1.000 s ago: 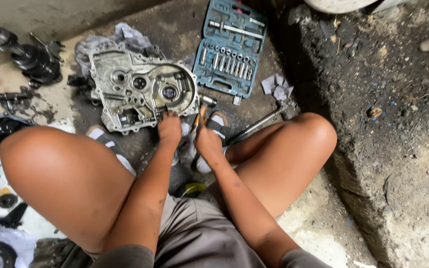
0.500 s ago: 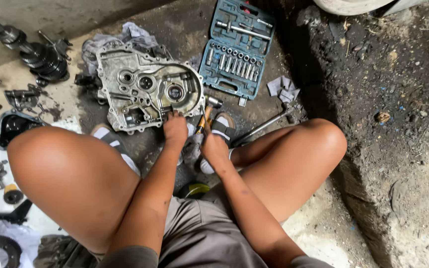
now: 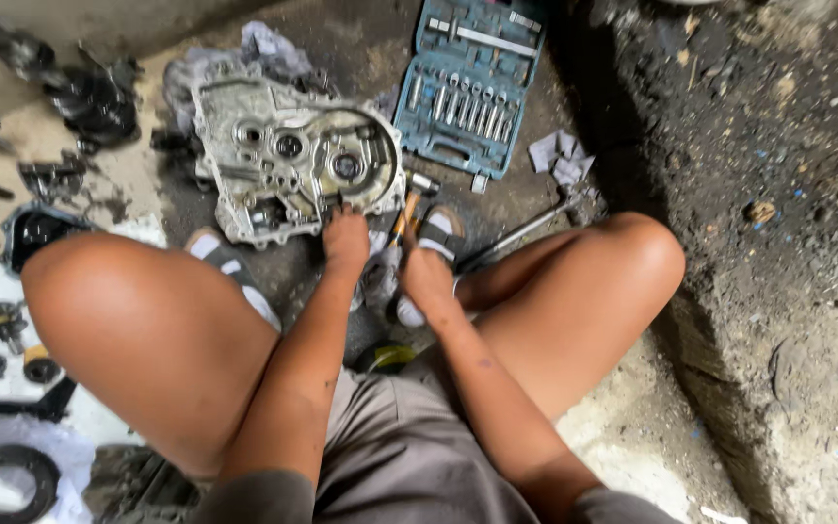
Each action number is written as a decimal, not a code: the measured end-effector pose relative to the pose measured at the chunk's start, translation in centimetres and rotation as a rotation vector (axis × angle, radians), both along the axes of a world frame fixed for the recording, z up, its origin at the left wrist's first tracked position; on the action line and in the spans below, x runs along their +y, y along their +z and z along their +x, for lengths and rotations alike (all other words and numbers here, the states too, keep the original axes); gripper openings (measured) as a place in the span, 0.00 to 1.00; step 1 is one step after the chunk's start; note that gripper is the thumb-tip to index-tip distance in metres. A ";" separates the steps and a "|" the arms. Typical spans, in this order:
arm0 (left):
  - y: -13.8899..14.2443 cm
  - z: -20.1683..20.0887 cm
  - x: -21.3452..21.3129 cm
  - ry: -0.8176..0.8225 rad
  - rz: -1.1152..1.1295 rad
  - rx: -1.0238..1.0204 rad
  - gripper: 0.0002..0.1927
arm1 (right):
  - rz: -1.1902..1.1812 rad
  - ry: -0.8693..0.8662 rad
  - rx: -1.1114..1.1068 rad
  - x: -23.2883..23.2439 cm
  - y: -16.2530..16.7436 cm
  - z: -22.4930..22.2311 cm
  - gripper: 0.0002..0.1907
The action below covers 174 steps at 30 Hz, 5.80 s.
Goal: The person sits on the floor and uses a hammer and punch to remove a pin from a disassembled engine casing. They repeatedly strike the punch to drive the pin out, then remove the pin by hand.
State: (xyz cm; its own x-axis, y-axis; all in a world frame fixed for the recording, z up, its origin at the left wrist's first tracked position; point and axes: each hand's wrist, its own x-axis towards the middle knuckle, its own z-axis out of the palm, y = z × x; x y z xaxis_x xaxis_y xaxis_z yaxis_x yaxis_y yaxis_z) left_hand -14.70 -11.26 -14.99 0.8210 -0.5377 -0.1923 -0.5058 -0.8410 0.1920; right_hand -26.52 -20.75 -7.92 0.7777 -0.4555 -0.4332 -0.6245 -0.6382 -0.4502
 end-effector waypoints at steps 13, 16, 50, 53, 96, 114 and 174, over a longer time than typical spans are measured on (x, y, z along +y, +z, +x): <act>0.1 0.0 0.0 -0.022 0.024 0.009 0.14 | -0.018 0.003 0.091 0.0 0.1 0.2 0.38; 0.7 0.2 0.0 -0.021 -0.022 -0.023 0.16 | -0.002 -0.002 0.061 0.1 0.9 0.5 0.38; 0.8 0.6 -0.1 -0.001 -0.075 -0.047 0.17 | 0.028 -0.018 -0.007 0.0 -0.1 0.1 0.38; 0.8 0.5 0.0 0.013 -0.073 -0.011 0.16 | 0.011 -0.031 -0.073 0.0 -0.1 0.0 0.39; 2.6 0.6 -1.9 0.179 -0.503 0.174 0.18 | -0.008 -0.015 0.027 0.2 0.7 0.6 0.37; 2.3 -0.8 -3.8 0.289 -0.600 0.294 0.20 | -0.010 0.013 0.019 1.1 1.4 0.0 0.37; 2.7 -1.0 -4.8 0.296 -0.442 0.249 0.16 | 0.010 0.001 0.037 0.7 1.1 0.3 0.42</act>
State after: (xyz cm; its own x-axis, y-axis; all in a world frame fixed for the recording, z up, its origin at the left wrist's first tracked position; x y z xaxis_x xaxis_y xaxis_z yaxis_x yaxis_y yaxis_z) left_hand -15.67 -16.06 -12.28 0.9073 -0.3654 -0.2083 -0.1561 -0.7524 0.6399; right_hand -26.26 -20.04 -6.79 0.7614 -0.4503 -0.4663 -0.6403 -0.6346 -0.4328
